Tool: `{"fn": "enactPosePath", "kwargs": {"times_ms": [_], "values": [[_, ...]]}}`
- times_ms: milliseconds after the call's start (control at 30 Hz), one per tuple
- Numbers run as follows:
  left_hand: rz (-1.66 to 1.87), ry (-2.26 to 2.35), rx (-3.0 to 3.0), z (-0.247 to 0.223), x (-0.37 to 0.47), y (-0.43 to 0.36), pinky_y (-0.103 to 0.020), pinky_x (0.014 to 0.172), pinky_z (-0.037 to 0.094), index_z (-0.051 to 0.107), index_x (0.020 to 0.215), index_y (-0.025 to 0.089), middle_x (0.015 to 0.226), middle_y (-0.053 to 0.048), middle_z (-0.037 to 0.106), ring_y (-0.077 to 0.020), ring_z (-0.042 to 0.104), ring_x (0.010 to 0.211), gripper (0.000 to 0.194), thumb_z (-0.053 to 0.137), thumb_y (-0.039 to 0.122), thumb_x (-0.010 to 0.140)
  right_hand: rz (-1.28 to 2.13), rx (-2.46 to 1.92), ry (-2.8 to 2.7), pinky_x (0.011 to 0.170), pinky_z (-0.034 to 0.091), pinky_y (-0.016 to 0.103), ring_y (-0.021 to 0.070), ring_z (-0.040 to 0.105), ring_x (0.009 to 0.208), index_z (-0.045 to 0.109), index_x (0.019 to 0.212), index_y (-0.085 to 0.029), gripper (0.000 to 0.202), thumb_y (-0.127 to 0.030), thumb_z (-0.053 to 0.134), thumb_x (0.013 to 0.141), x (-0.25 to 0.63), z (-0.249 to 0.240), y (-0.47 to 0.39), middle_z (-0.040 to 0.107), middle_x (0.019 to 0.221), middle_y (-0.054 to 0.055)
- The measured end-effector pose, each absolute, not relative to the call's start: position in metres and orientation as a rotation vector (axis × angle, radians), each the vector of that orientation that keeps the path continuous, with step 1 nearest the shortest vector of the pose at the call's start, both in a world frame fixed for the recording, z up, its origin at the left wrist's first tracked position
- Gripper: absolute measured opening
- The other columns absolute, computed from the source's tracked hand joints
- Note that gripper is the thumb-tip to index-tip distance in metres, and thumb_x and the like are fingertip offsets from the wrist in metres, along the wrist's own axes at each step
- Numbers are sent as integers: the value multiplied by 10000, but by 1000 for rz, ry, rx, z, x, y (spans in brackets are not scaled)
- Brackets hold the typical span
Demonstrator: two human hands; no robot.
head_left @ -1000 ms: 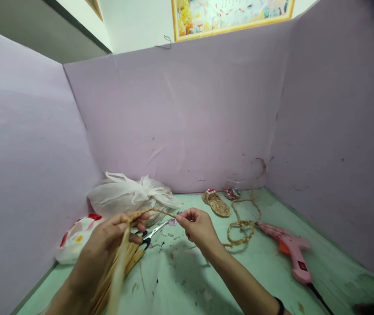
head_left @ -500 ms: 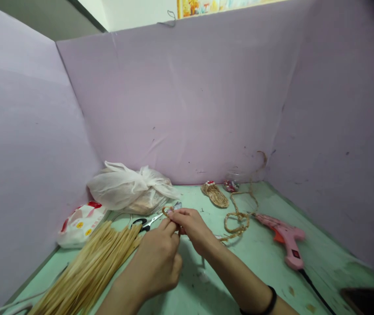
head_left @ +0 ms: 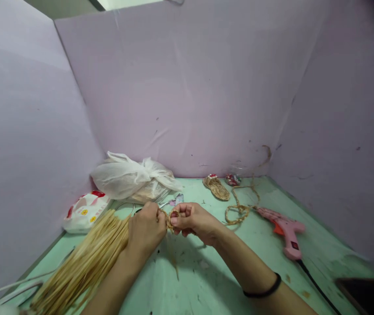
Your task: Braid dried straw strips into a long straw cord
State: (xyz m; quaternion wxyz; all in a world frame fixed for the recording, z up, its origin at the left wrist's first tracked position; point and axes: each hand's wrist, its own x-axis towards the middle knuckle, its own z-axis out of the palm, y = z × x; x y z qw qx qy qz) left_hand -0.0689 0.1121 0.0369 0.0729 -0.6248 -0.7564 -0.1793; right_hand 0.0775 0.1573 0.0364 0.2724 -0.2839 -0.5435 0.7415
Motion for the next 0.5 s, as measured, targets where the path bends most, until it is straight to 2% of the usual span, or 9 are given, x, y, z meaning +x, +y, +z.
{"fn": "enactPosePath", "kwargs": {"times_ms": [67,167,267,367,500], "values": [[-672,-2268,-1958,30,-69,114,-233,554,281,482,665,190,673,-13,554,-130,514,621,186,334,240,766,2012,-775,-1412,401,302,172,89,498,458,456,721,-178,380,-298,726,482,70,31,155,509,479,-60],[-723,-2291,-1954,23,-71,114,-230,564,284,479,648,188,666,-11,548,-128,505,625,165,358,225,754,1871,-853,-1398,401,332,181,93,498,449,394,645,-189,390,-309,725,479,63,26,155,499,464,-67],[-645,-2313,-1895,23,-74,114,-243,543,268,474,644,188,664,-14,546,-139,506,615,163,373,247,757,1632,-857,-1514,473,382,207,85,493,497,487,586,-158,250,-295,690,532,59,25,155,542,536,-28],[-522,-2266,-1881,25,-71,112,-258,523,249,476,653,189,679,-20,545,-151,513,608,192,368,294,773,1492,-812,-1599,581,407,226,101,514,600,616,622,-144,110,-247,633,587,58,26,155,596,643,5],[-323,-2122,-1963,27,-61,109,-274,519,254,510,719,179,771,-45,548,-171,536,640,182,355,262,766,1590,-948,-1587,536,388,216,83,471,515,617,572,-128,120,-236,583,613,60,22,158,550,538,-13]]}}
